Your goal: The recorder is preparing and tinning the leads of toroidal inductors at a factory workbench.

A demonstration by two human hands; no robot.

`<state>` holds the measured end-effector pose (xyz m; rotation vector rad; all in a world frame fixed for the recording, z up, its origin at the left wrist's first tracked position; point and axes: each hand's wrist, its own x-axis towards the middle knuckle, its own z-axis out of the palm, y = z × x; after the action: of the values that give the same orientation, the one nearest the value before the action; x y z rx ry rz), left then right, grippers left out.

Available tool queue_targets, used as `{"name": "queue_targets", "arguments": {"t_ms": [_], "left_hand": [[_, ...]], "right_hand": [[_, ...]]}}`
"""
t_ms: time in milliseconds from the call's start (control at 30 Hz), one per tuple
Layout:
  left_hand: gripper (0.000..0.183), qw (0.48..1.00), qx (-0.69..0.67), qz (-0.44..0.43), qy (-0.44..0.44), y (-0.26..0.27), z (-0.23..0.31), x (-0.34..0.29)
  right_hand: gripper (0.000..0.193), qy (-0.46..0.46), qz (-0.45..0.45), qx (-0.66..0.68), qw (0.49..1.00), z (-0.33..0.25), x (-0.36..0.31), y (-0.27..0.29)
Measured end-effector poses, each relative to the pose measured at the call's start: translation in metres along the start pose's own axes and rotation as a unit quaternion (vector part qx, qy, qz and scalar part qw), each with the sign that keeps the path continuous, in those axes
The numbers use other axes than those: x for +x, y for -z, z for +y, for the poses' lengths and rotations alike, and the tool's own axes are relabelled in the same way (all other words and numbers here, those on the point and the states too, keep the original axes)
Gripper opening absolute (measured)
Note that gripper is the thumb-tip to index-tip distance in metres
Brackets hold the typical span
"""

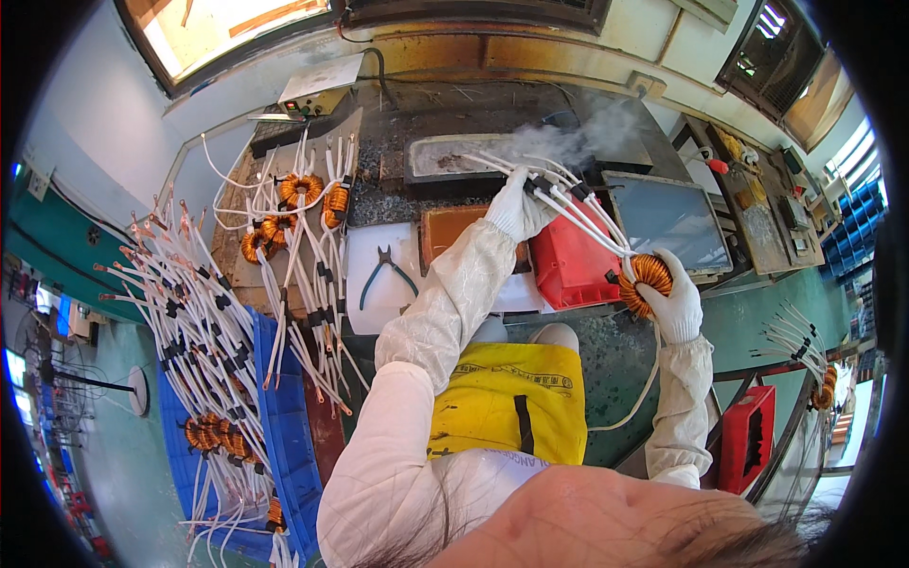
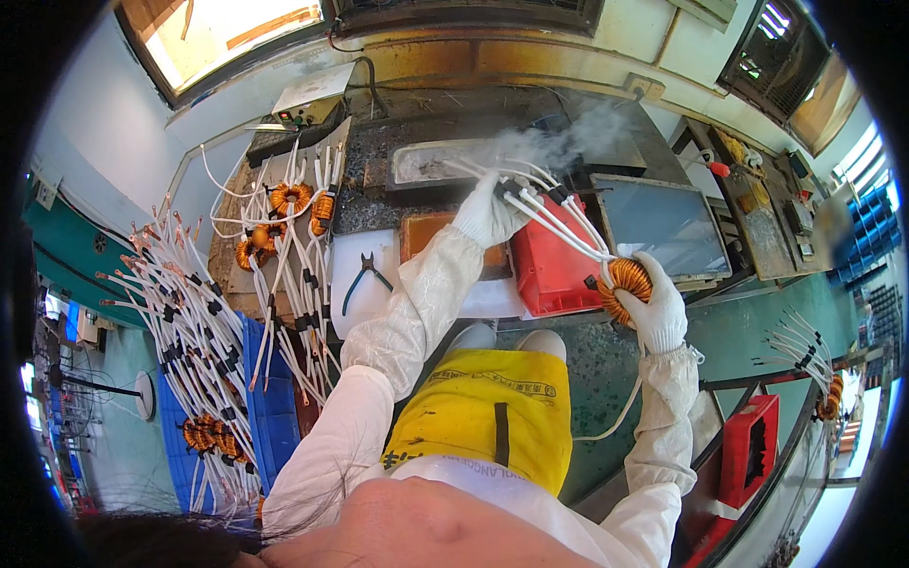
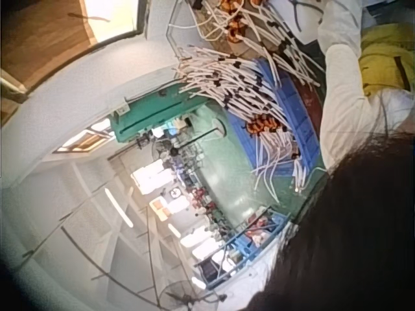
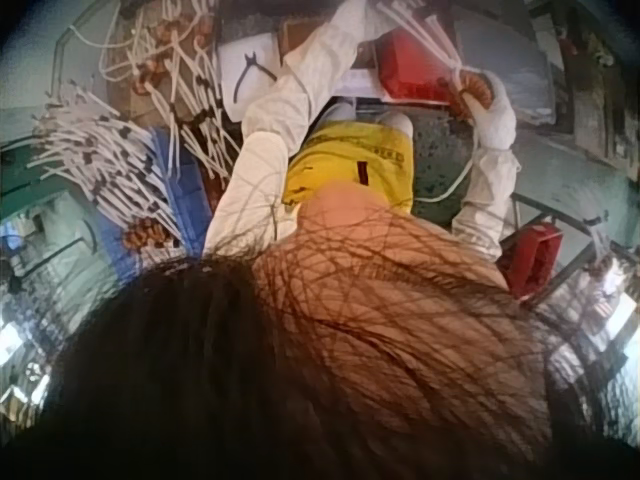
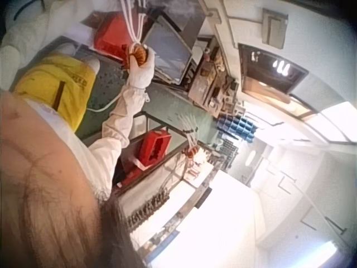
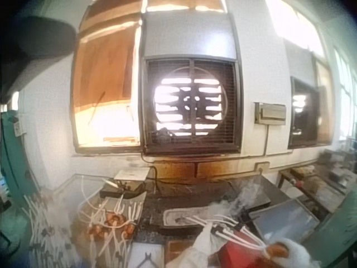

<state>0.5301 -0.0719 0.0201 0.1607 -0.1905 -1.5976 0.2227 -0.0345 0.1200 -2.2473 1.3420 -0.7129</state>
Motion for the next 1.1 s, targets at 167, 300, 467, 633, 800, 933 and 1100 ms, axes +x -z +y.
{"name": "queue_targets", "arguments": {"t_ms": [167, 300, 467, 633, 800, 933, 1100], "left_hand": [[0.045, 1.0, 0.02, 0.002, 0.007, -0.014, -0.007, -0.006], [0.04, 1.0, 0.013, 0.0, 0.007, -0.021, -0.008, -0.01], [0.039, 0.999, 0.025, -0.039, 0.011, -0.035, -0.018, -0.012], [0.04, 0.996, 0.086, 0.0, 0.003, -0.059, -0.023, -0.013], [0.05, 0.999, 0.048, -0.006, -0.022, -0.069, -0.019, -0.003], [0.038, 0.99, 0.095, 0.086, -0.05, -0.098, -0.019, -0.005], [0.037, 0.974, 0.16, 0.132, -0.086, -0.111, -0.014, -0.017]], "right_hand": [[0.057, -0.013, 0.002, 0.032, 0.999, 0.003, -0.009, 0.006], [0.057, -0.027, 0.013, 0.033, 0.999, 0.006, -0.017, 0.006], [0.056, -0.046, 0.028, 0.033, 0.998, 0.011, -0.028, 0.011], [0.057, -0.024, 0.081, 0.068, 0.994, 0.03, -0.034, 0.001], [0.058, -0.024, 0.153, 0.149, 0.977, 0.051, -0.035, -0.029], [0.058, 0.046, 0.218, 0.21, 0.952, 0.057, -0.031, -0.056], [0.057, 0.054, 0.264, 0.245, 0.931, 0.061, -0.017, -0.097]]}}
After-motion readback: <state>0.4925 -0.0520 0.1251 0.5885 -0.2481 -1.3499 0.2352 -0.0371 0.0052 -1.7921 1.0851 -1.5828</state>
